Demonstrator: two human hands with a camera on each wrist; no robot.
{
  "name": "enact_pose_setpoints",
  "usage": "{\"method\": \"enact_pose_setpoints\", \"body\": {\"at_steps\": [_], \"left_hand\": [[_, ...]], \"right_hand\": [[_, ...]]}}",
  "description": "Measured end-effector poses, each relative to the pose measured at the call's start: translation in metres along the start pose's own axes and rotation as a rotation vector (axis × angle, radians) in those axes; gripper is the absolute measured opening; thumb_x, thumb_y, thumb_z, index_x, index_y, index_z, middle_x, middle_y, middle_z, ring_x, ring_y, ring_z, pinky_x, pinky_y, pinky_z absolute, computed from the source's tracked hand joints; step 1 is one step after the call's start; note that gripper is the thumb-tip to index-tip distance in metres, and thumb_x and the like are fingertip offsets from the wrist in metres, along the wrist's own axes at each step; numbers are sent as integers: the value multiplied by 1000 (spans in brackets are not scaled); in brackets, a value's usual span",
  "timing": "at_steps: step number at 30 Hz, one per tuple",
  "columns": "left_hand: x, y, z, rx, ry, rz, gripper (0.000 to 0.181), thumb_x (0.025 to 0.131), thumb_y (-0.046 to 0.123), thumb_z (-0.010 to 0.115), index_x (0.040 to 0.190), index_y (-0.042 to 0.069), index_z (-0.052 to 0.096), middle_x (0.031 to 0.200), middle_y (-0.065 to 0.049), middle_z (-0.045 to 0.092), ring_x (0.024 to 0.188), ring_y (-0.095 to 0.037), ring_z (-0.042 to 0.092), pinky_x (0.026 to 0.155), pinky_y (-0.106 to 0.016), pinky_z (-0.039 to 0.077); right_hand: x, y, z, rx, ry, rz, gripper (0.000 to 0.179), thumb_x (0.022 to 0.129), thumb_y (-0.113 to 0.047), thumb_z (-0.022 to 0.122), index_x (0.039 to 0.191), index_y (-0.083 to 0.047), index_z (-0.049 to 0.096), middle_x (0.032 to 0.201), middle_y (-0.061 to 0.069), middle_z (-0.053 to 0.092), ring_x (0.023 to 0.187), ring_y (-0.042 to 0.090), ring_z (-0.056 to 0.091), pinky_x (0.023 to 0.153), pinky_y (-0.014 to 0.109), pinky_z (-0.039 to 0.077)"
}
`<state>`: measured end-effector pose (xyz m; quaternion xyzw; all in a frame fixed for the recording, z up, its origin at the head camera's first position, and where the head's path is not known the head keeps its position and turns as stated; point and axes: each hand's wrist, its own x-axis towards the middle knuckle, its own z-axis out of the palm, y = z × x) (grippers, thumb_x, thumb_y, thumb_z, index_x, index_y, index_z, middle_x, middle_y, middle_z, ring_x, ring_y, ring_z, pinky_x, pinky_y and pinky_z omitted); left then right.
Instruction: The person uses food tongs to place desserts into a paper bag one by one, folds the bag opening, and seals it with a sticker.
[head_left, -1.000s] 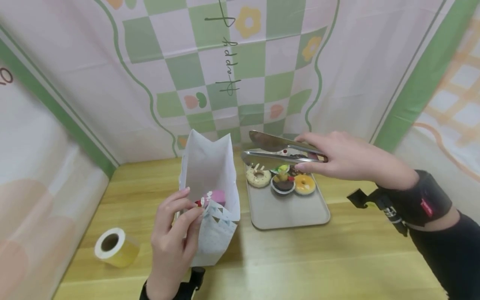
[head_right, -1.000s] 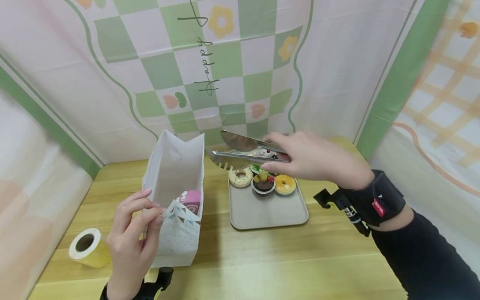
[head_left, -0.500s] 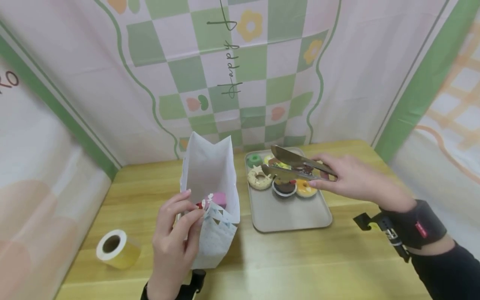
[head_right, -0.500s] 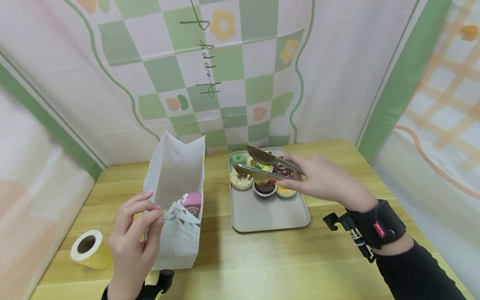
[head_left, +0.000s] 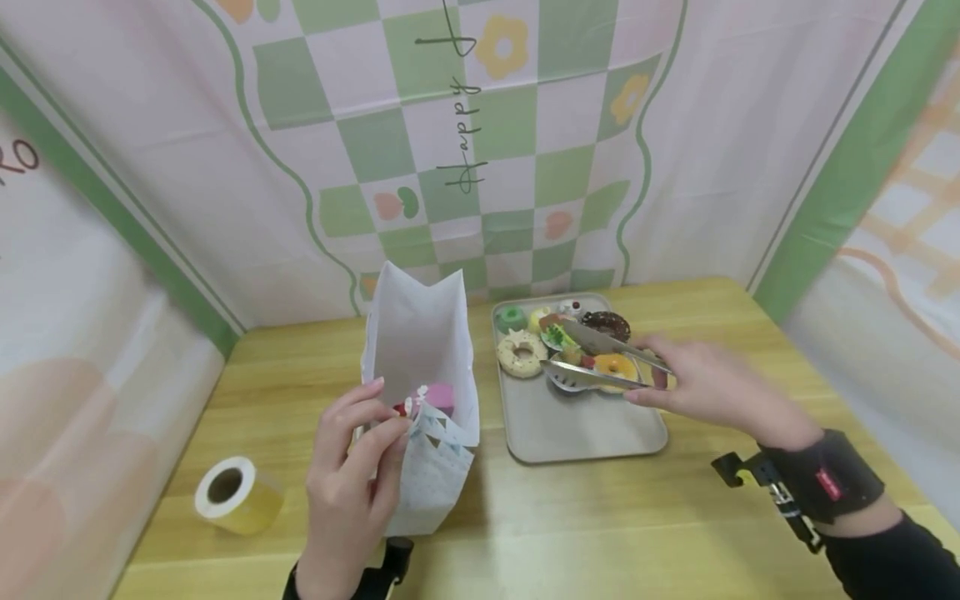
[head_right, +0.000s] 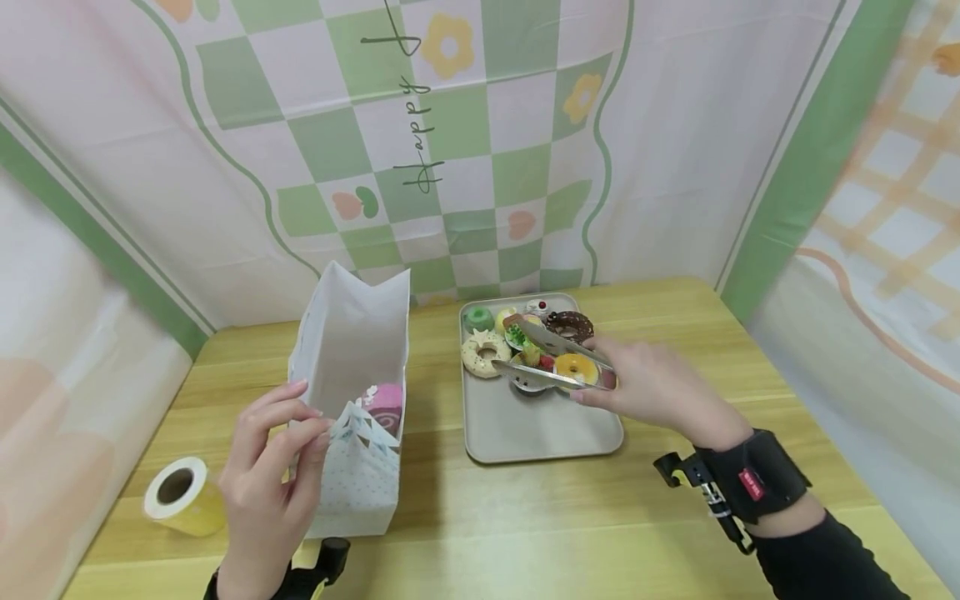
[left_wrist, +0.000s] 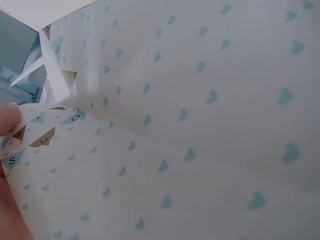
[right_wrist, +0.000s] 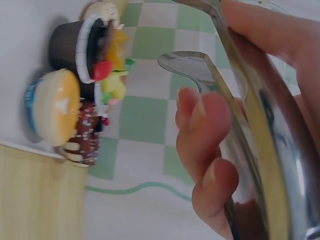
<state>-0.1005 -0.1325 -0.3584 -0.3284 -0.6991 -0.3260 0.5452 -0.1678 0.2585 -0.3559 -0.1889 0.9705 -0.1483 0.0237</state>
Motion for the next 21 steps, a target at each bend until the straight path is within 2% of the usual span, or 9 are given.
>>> {"method": "enact_pose_setpoints", "body": {"at_steps": [5, 16, 21], "left_hand": [[-1, -1, 0, 4, -6, -2, 34, 108, 16, 59, 80, -1, 69, 89, -18, 64, 116, -28, 67, 115, -23, 52], [-1, 0, -3, 11, -25, -15, 34, 109, 17, 59, 82, -1, 70, 90, -18, 64, 117, -29, 66, 115, -22, 51], [-1, 0, -2, 4, -18, -9, 34, 108, 16, 59, 82, -1, 70, 90, -18, 64, 115, -30, 67, 114, -22, 52]], "right_hand": [[-1, 3, 12, 16, -24, 38, 83, 88, -55, 80, 143, 2, 55, 79, -6, 61, 65, 8, 52, 56, 27, 46], [2, 8, 25, 22, 1, 94, 88, 87, -54, 80, 146, 4, 52, 87, 1, 70, 68, 11, 59, 56, 29, 49], [4, 12, 32, 71, -11, 121, 90, 87, -54, 81, 147, 5, 50, 90, 4, 71, 69, 13, 60, 56, 29, 49]]}}
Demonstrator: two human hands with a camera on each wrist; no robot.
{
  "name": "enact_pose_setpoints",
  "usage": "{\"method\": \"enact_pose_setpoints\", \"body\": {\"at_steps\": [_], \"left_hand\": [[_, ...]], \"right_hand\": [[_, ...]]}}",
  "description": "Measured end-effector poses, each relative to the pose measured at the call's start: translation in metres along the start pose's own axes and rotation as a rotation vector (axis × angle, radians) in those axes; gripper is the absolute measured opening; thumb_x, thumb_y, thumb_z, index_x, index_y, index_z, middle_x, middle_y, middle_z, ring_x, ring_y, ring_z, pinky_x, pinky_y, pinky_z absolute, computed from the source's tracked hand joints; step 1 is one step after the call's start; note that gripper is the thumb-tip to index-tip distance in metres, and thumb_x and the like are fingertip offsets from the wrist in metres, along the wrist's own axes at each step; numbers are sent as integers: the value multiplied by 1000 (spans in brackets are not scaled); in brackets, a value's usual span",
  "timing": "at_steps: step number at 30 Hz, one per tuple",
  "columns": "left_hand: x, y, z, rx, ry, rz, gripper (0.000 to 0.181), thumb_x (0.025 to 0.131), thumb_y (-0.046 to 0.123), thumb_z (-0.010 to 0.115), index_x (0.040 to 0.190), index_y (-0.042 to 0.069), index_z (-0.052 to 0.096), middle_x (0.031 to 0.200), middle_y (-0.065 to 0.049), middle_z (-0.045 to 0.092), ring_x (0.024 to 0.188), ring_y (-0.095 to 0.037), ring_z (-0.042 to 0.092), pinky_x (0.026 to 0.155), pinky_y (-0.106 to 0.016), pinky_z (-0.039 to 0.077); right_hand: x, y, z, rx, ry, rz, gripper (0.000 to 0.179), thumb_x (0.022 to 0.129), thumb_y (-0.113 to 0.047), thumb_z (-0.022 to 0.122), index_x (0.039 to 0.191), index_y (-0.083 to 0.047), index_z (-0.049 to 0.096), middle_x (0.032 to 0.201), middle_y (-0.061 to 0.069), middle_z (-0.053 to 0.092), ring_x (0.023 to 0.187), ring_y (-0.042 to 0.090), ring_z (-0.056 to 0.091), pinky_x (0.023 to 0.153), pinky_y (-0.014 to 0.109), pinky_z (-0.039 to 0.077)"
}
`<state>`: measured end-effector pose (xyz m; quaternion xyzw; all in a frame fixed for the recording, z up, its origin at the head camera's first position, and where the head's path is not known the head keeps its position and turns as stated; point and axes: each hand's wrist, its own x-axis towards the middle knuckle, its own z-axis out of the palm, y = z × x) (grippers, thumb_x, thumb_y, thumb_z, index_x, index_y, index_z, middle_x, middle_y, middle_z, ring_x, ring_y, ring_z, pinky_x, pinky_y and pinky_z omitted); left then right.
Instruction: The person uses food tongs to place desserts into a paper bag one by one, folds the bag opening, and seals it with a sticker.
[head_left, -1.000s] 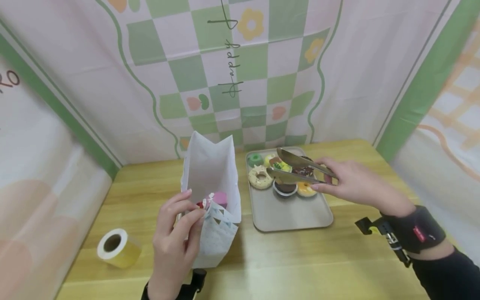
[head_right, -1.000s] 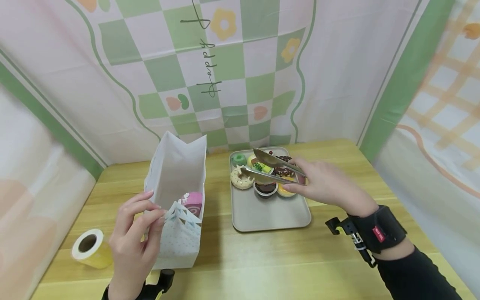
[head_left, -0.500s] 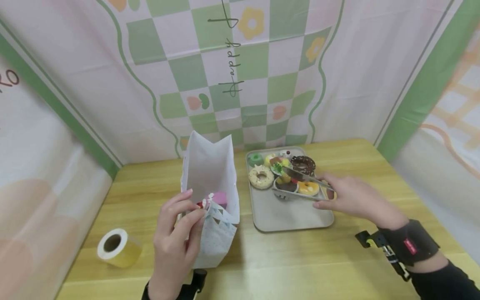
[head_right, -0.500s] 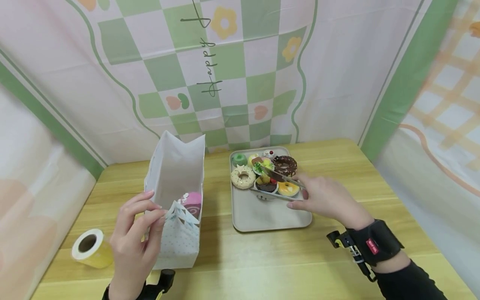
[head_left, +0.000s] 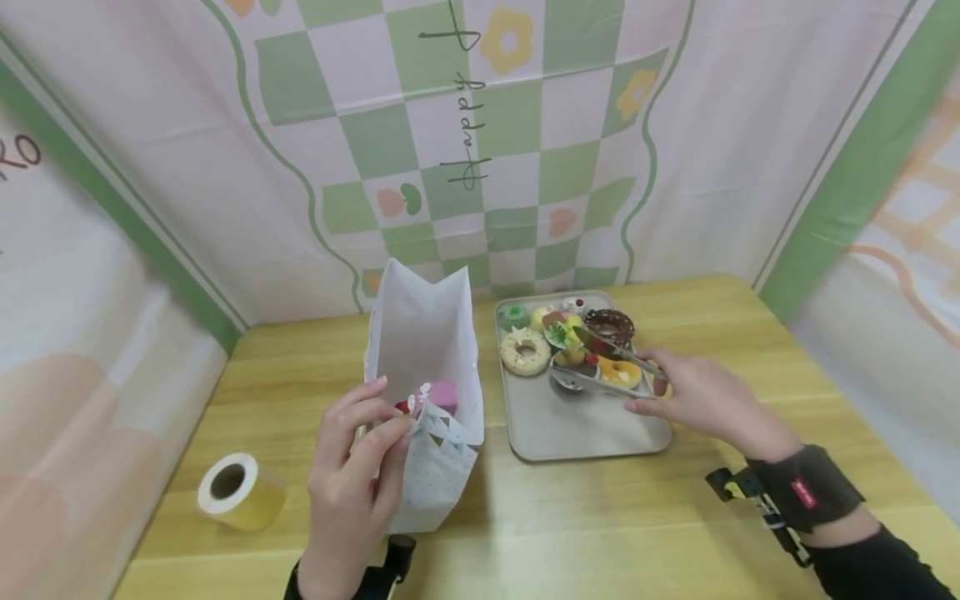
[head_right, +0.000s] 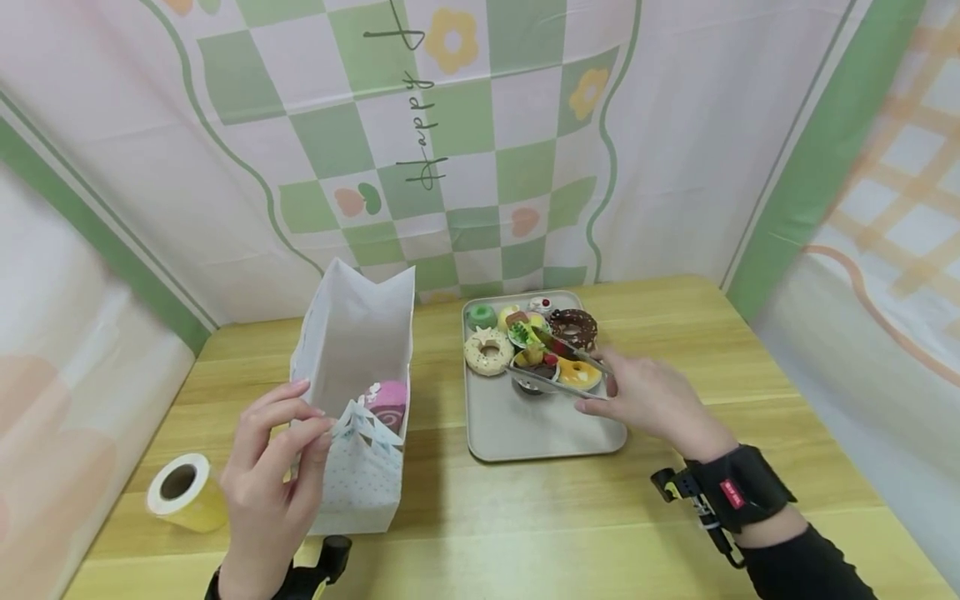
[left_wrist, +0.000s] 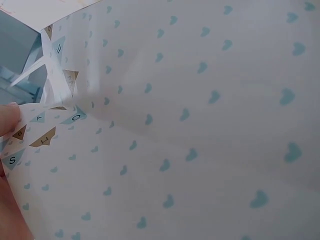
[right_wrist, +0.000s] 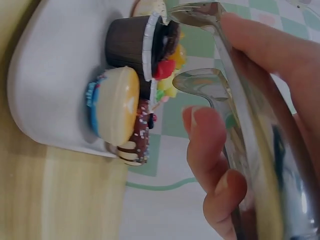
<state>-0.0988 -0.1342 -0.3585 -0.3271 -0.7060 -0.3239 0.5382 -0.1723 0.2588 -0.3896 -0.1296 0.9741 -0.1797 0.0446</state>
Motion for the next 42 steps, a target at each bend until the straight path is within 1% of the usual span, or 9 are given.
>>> {"method": "enact_pose_setpoints", "body": {"at_steps": [3, 7, 13, 20, 23, 26, 33, 37, 42], "left_hand": [[1, 0, 0, 2, 4, 3, 34, 108, 17, 59, 82, -1, 70, 89, -17, 64, 113, -31, 67, 114, -22, 52], [1, 0, 1, 5, 6, 4, 34, 108, 17, 59, 81, -1, 70, 89, -17, 64, 113, -31, 67, 114, -22, 52], [0, -1, 0, 10, -8, -6, 34, 108, 17, 59, 82, -1, 70, 90, -17, 65, 115, -29, 67, 115, -22, 52], [0, -1, 0, 7, -5, -5, 34, 108, 17, 59, 82, -1, 70, 90, -17, 64, 117, -28, 66, 114, -22, 52], [0, -1, 0, 9, -2, -2, 34, 108, 17, 59, 82, -1, 70, 90, -17, 65, 117, -28, 67, 114, -22, 52], [0, -1, 0, 11, -3, -2, 34, 109, 18, 59, 82, -1, 70, 90, -17, 65, 117, -28, 67, 114, -22, 52], [0, 0, -1, 4, -22, -9, 33, 109, 18, 59, 84, 0, 70, 91, -16, 65, 119, -27, 66, 115, -22, 51], [0, 0, -1, 3, -28, -7, 32, 109, 18, 59, 85, 0, 70, 91, -16, 65, 119, -28, 66, 115, -22, 51], [0, 0, 0, 4, -17, 3, 32, 109, 17, 59, 84, -1, 70, 91, -16, 64, 118, -28, 66, 115, -23, 51]], "right_hand": [[3, 2, 4, 39, -16, 17, 89, 87, -51, 82, 147, 5, 49, 90, 4, 70, 69, 13, 58, 56, 28, 48], [5, 6, 9, 62, -21, 34, 89, 88, -49, 82, 148, 6, 47, 90, 4, 70, 68, 13, 58, 55, 29, 47], [8, 10, 14, 89, -33, 42, 88, 88, -47, 82, 148, 7, 47, 89, 4, 69, 67, 14, 57, 54, 29, 47], [11, 14, 18, 69, -54, 36, 90, 88, -48, 82, 148, 9, 47, 87, 2, 68, 67, 13, 57, 56, 28, 48], [11, 14, 21, 66, -57, 27, 88, 88, -46, 82, 148, 10, 47, 85, 1, 67, 67, 12, 57, 56, 28, 48], [12, 13, 24, 52, -50, 12, 86, 89, -44, 82, 148, 10, 48, 83, -1, 66, 65, 11, 55, 54, 26, 47], [11, 12, 30, 9, 2, -17, 77, 90, -39, 81, 145, 7, 53, 77, -4, 64, 61, 9, 54, 52, 23, 45], [10, 14, 34, -3, 20, -32, 74, 90, -37, 81, 144, 7, 54, 77, -5, 64, 60, 8, 53, 52, 23, 46], [9, 15, 36, 0, 36, -41, 74, 90, -37, 81, 144, 7, 54, 78, -4, 65, 61, 7, 53, 53, 23, 46]]}}
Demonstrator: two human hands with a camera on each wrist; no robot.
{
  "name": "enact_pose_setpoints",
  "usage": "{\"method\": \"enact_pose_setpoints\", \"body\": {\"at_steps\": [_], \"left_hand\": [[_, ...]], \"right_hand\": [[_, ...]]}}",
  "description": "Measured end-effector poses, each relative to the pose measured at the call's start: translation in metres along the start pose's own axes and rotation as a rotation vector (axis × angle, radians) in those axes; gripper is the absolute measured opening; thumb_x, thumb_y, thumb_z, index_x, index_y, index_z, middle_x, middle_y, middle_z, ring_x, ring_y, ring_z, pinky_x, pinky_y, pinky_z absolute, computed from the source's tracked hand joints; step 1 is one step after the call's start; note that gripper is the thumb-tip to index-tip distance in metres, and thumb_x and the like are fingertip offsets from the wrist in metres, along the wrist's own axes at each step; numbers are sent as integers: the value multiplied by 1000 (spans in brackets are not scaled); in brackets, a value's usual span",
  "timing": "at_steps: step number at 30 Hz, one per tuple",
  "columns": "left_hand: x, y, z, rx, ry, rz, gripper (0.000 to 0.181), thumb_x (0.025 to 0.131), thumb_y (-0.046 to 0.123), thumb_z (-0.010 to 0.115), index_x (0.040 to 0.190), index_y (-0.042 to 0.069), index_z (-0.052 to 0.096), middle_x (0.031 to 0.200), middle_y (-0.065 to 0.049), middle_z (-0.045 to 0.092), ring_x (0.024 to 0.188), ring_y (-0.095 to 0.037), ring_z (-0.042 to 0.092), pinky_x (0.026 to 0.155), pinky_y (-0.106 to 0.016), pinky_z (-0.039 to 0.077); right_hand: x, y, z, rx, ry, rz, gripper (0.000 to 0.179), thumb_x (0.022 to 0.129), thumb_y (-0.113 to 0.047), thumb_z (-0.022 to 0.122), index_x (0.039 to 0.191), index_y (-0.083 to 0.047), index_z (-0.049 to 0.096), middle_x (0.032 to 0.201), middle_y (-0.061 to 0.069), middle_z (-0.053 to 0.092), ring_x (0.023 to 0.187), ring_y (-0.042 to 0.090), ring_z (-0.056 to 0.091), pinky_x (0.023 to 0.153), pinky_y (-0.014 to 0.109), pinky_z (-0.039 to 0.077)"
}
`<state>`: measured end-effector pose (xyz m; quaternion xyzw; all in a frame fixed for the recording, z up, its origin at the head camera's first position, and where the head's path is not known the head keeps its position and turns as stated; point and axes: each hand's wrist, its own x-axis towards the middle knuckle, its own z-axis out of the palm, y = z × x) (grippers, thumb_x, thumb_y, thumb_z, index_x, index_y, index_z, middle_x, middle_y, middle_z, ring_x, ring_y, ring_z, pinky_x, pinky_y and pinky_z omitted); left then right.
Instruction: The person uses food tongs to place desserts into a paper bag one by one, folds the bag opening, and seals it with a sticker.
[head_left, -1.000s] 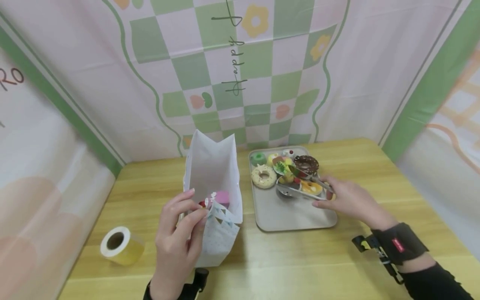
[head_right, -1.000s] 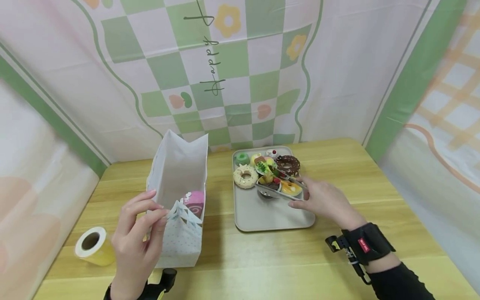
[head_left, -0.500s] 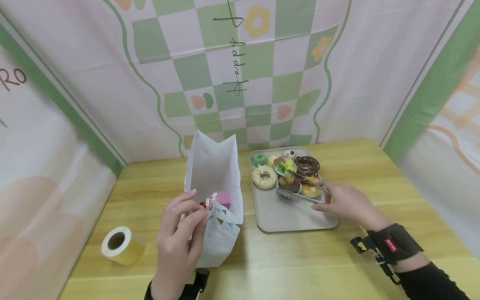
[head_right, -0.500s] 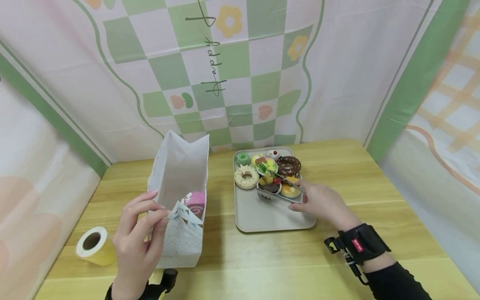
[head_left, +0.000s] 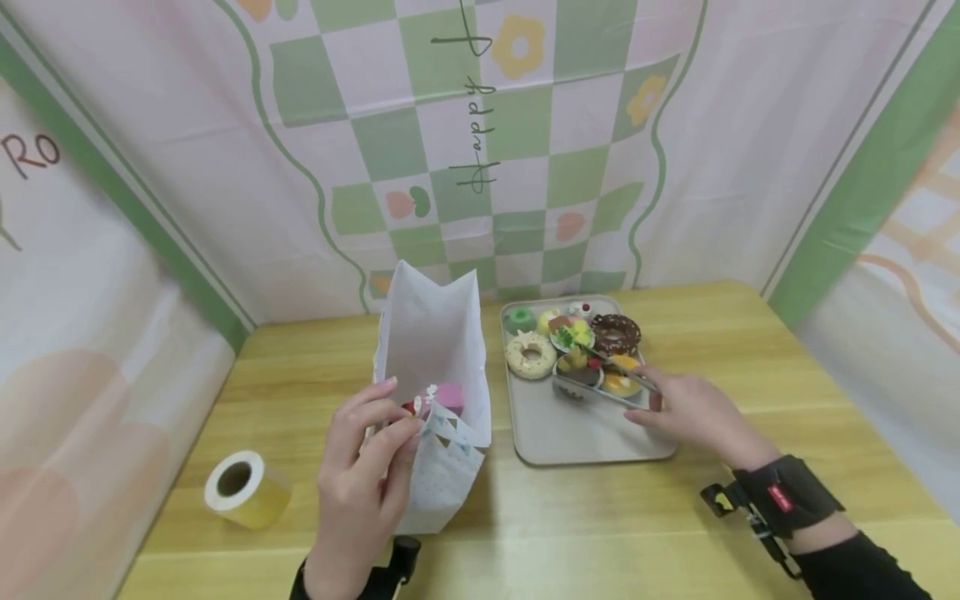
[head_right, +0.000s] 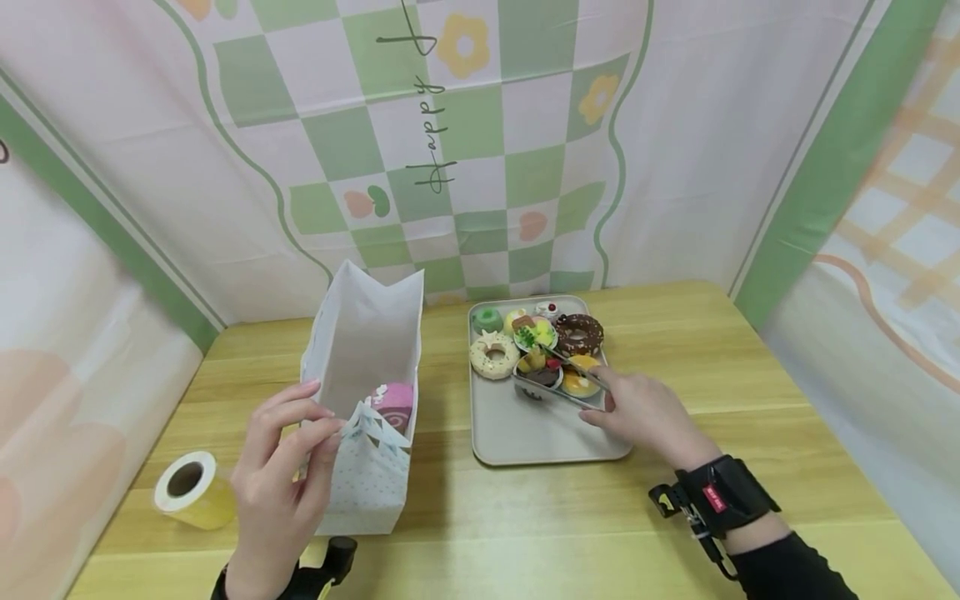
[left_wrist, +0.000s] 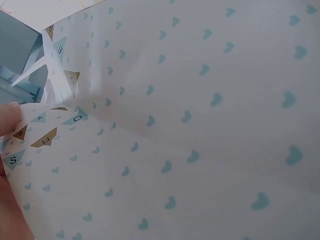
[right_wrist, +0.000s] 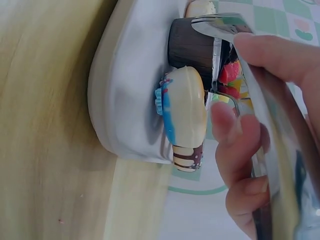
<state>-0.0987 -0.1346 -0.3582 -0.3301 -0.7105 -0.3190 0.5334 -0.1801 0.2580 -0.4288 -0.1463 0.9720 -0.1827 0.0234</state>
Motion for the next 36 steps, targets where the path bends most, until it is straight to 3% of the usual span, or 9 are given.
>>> {"method": "enact_pose_setpoints", "body": {"at_steps": [16, 22, 29, 36], "left_hand": [[0, 1, -1, 0, -4, 4, 33, 109, 17, 58, 84, -1, 70, 91, -16, 64, 118, -28, 66, 116, -23, 51], [0, 1, -1, -4, -10, 1, 32, 109, 17, 58, 85, 0, 70, 91, -16, 65, 117, -30, 66, 116, -23, 51], [0, 1, 0, -11, -4, 10, 32, 109, 16, 58, 85, 0, 70, 91, -16, 64, 117, -30, 66, 116, -24, 51], [0, 1, 0, -15, -7, 12, 32, 109, 16, 58, 85, 0, 70, 92, -16, 64, 116, -30, 66, 117, -24, 50]], "right_hand": [[-4, 2, -7, 50, -9, -1, 76, 94, -40, 77, 148, 8, 51, 85, -3, 67, 59, 7, 50, 51, 21, 44], [-5, 0, -28, 59, -22, 4, 76, 96, -41, 76, 150, 5, 50, 88, -1, 68, 59, 9, 48, 50, 23, 41], [-6, -4, -56, 19, -4, -65, 74, 96, -39, 76, 150, 3, 51, 86, -3, 65, 54, 4, 40, 47, 22, 38], [-4, -14, -74, -19, -12, -82, 72, 96, -36, 77, 151, 4, 51, 83, -5, 64, 53, 4, 41, 48, 23, 38]]}}
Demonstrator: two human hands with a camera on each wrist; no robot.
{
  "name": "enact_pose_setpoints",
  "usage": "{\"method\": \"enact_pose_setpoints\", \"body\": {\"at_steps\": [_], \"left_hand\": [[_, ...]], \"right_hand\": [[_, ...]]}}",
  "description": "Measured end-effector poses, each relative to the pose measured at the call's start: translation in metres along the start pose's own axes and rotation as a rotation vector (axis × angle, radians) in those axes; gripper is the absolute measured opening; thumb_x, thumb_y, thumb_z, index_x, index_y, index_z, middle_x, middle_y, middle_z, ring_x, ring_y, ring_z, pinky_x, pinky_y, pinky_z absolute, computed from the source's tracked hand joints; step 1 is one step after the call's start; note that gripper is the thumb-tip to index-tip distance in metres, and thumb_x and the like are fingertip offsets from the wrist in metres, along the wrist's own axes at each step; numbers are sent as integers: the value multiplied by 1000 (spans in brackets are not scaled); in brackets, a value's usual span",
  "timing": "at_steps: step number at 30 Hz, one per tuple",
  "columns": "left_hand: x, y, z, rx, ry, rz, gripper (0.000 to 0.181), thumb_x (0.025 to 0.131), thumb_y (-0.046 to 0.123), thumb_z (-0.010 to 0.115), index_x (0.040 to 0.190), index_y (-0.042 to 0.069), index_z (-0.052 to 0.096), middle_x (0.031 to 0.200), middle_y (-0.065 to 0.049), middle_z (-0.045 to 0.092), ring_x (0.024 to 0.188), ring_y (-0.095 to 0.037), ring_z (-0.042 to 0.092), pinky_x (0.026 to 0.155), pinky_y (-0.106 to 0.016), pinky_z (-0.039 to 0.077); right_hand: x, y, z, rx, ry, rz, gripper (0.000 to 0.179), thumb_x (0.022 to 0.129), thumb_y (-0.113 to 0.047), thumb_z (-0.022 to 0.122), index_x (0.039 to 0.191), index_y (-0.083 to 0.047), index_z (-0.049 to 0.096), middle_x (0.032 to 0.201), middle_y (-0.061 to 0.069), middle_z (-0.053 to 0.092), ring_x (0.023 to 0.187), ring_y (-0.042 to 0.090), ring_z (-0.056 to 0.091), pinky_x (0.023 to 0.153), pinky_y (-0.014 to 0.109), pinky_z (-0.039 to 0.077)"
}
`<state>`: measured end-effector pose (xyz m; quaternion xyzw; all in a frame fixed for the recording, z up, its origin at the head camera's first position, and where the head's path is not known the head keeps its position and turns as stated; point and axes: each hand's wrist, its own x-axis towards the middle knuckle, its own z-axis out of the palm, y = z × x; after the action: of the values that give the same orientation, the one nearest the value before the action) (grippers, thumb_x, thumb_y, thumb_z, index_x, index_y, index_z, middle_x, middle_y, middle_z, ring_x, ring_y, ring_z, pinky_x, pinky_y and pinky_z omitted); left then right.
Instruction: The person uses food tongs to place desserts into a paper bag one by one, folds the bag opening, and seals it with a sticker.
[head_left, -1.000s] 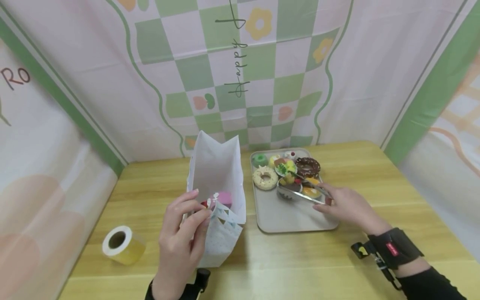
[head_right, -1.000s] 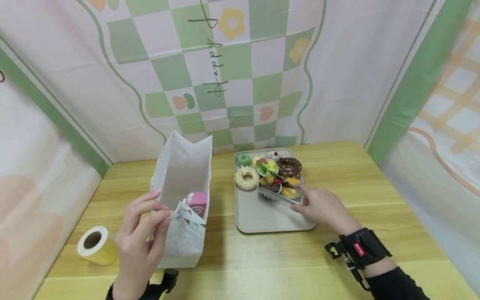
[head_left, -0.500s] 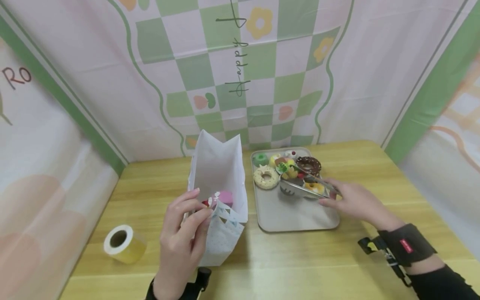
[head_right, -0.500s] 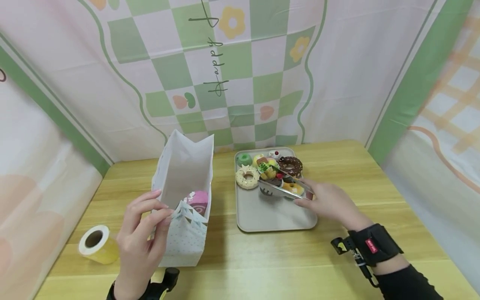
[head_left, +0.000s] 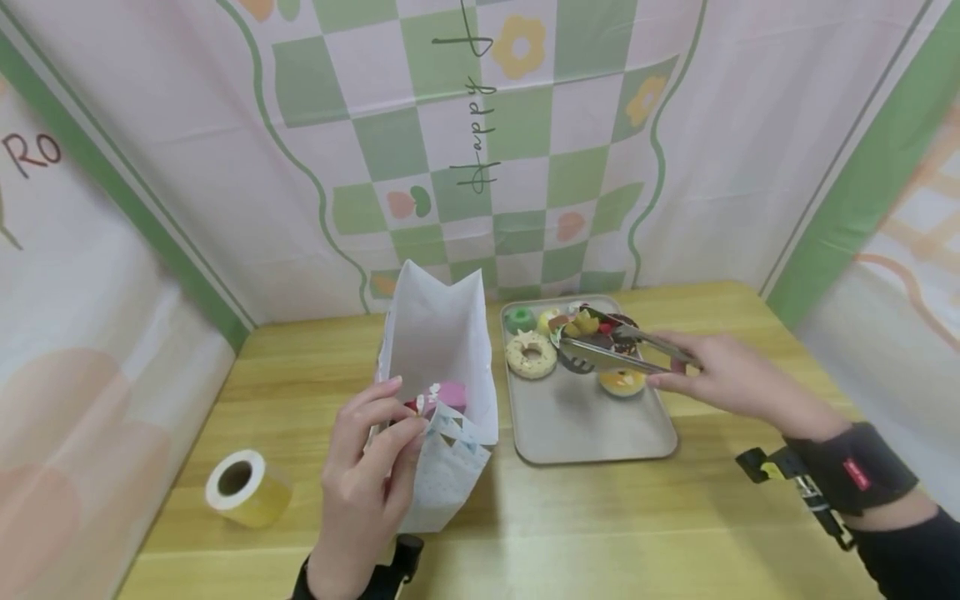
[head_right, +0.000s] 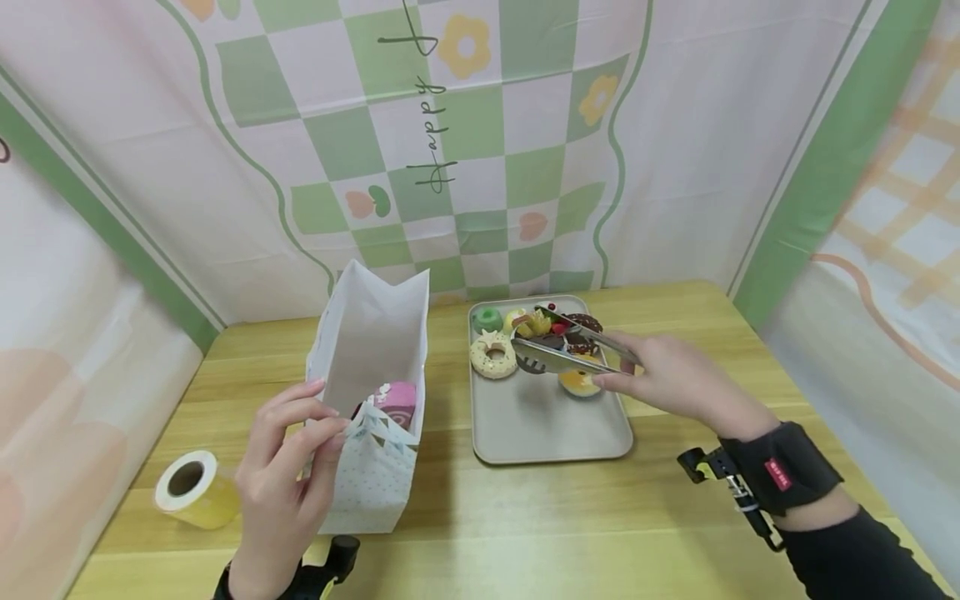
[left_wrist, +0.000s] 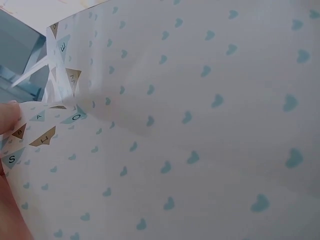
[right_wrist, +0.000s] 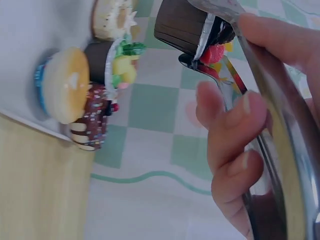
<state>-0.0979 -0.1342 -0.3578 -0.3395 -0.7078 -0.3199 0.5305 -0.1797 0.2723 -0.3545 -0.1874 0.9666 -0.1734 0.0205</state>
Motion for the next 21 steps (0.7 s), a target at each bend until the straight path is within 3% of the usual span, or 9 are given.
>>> {"method": "enact_pose_setpoints", "body": {"at_steps": [13, 21], "left_hand": [[-1, 1, 0, -7, 2, 3, 32, 109, 16, 58, 85, 0, 70, 92, -16, 64, 117, -30, 66, 117, -24, 50], [0, 2, 0, -11, -3, 4, 31, 109, 16, 58, 85, 0, 70, 93, -16, 64, 117, -30, 65, 118, -24, 50]], "right_hand": [[3, -20, -23, -95, 1, -64, 68, 98, -39, 74, 147, 3, 55, 84, -6, 70, 59, 3, 50, 56, 23, 46], [2, -30, -34, -149, 34, -106, 68, 97, -42, 75, 147, 0, 58, 77, -9, 68, 59, 1, 51, 59, 25, 50]]}}
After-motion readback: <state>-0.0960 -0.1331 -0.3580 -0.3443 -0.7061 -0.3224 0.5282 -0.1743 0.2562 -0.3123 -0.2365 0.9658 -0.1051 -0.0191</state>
